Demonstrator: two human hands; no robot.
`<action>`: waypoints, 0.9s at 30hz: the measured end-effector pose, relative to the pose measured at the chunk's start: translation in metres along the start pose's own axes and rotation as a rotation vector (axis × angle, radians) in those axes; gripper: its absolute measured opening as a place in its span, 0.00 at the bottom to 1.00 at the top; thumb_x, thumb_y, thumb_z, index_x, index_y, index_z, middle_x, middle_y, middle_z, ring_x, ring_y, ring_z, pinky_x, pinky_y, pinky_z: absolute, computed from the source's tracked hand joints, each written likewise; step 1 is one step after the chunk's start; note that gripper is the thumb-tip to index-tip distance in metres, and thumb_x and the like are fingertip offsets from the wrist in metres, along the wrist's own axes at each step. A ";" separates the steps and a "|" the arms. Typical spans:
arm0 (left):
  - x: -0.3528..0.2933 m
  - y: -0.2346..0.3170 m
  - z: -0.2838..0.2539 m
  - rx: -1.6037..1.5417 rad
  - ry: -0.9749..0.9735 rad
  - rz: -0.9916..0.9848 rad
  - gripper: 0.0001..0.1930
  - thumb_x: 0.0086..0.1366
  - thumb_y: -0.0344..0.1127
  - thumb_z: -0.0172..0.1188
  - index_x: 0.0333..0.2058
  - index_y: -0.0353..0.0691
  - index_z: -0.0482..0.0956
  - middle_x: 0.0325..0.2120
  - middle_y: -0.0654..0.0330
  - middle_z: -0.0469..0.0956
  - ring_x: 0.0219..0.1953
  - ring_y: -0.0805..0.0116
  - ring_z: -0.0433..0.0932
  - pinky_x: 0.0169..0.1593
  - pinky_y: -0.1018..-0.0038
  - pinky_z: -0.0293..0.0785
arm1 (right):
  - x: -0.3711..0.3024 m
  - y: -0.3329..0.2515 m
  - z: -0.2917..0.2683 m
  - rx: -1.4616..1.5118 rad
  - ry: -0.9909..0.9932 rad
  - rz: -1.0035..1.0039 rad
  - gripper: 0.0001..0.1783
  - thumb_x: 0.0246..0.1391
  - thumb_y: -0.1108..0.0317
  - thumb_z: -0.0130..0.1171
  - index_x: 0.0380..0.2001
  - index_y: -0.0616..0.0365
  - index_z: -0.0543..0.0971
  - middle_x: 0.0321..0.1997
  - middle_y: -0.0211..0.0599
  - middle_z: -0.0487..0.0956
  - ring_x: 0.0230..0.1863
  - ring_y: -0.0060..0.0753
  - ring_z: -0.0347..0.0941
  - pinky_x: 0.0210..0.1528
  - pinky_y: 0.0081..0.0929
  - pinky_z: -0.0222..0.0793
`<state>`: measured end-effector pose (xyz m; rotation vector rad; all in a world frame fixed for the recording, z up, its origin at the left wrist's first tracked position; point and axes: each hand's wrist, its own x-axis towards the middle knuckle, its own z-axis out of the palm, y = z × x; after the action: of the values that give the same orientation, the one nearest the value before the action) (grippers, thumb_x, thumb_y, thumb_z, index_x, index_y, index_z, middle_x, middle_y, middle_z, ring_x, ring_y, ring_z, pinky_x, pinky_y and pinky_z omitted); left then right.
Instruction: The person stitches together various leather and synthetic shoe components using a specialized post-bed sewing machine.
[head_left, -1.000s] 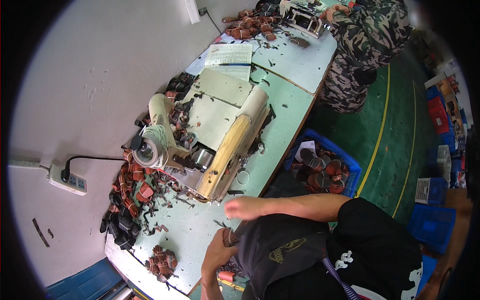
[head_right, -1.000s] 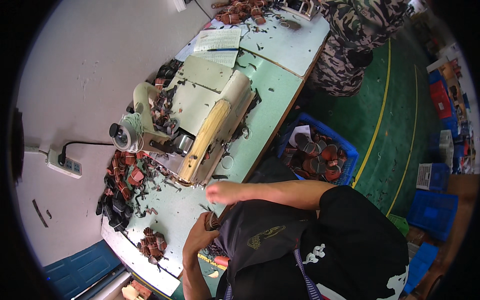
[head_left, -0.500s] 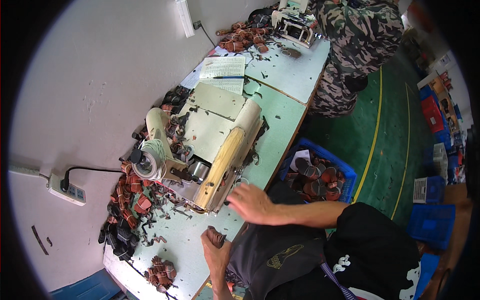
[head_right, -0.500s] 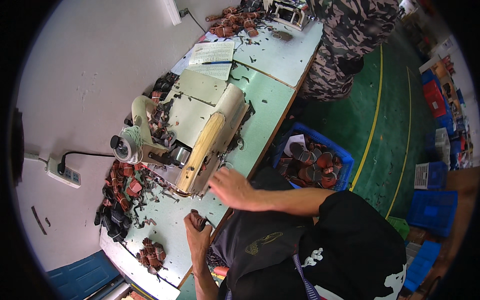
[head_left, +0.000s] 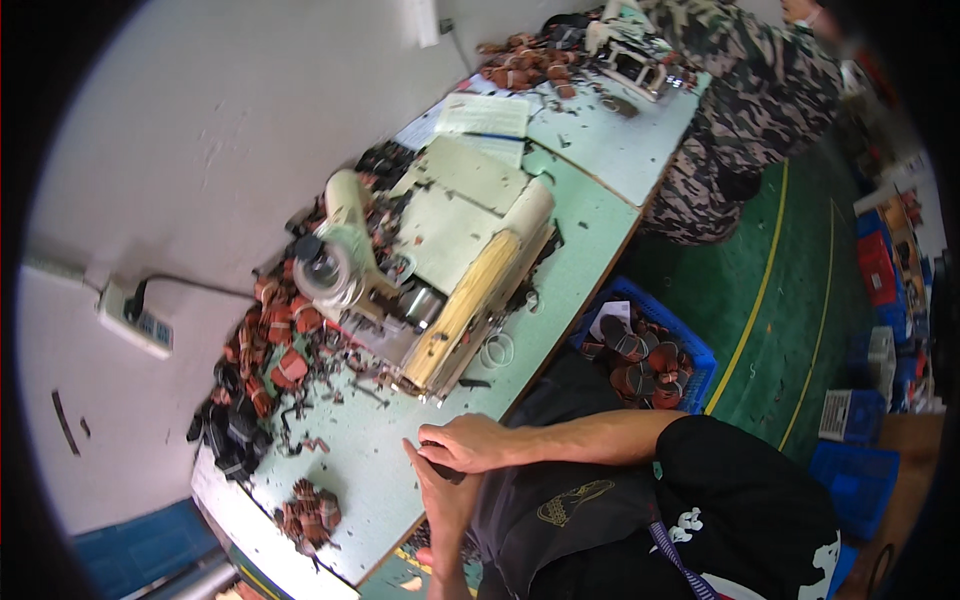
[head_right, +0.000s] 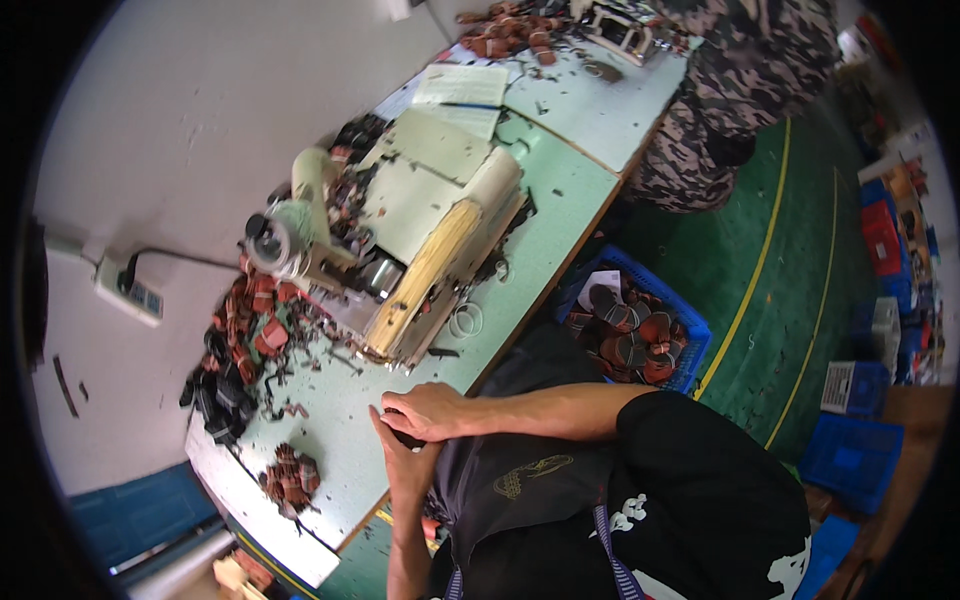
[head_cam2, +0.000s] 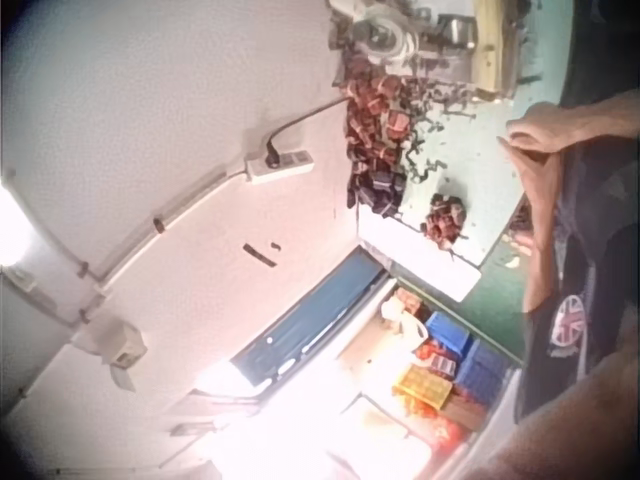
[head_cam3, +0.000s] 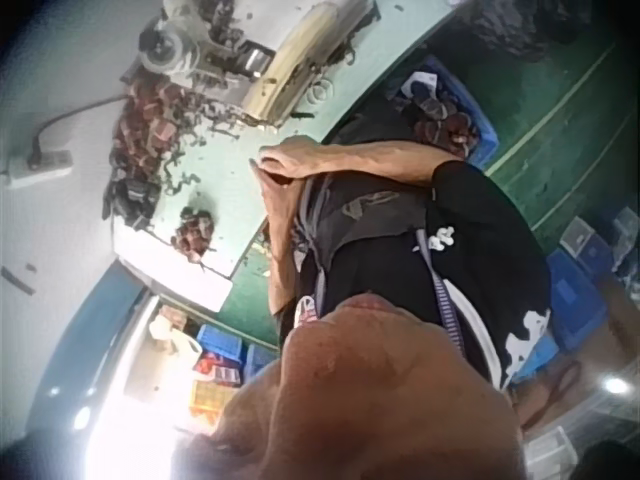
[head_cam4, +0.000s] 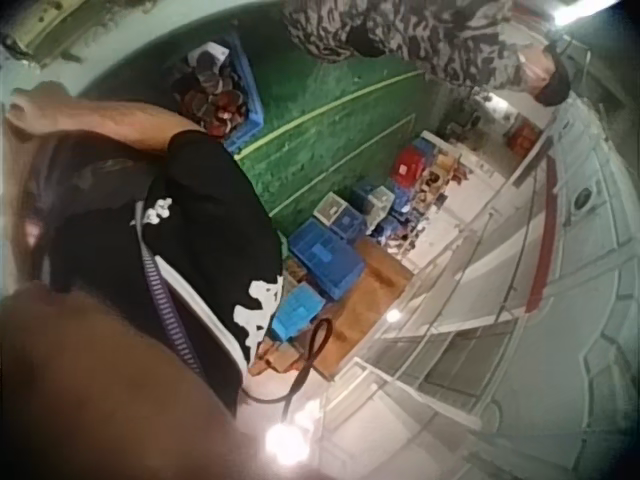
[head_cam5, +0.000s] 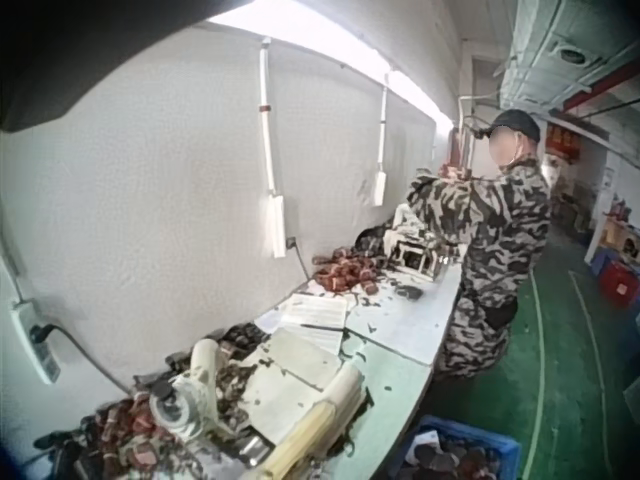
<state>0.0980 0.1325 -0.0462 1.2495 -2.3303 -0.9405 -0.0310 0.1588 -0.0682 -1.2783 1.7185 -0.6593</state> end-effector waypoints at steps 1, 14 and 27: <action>0.009 0.004 -0.018 -0.363 -0.283 -0.219 0.38 0.52 0.31 0.68 0.58 0.29 0.58 0.48 0.47 0.71 0.53 0.55 0.72 0.58 0.63 0.67 | -0.002 0.004 -0.002 0.003 0.028 -0.155 0.17 0.61 0.49 0.49 0.43 0.48 0.73 0.29 0.47 0.80 0.32 0.58 0.76 0.34 0.48 0.71; 0.009 -0.047 -0.038 -1.144 -0.183 -0.599 0.21 0.57 0.23 0.66 0.48 0.33 0.68 0.41 0.54 0.78 0.42 0.66 0.80 0.45 0.70 0.81 | 0.015 -0.017 0.007 1.031 -0.120 0.176 0.24 0.57 0.67 0.62 0.54 0.58 0.67 0.40 0.34 0.74 0.35 0.23 0.71 0.35 0.23 0.70; -0.007 -0.075 -0.053 -0.957 -0.093 -0.527 0.24 0.54 0.28 0.71 0.46 0.33 0.69 0.38 0.57 0.79 0.36 0.70 0.80 0.39 0.74 0.81 | 0.022 -0.032 0.019 0.748 -0.197 0.163 0.10 0.53 0.72 0.63 0.31 0.59 0.70 0.29 0.30 0.74 0.31 0.17 0.70 0.35 0.20 0.69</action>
<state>0.1775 0.0877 -0.0599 1.3514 -1.2305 -1.9759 -0.0013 0.1292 -0.0579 -0.6434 1.2132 -0.9266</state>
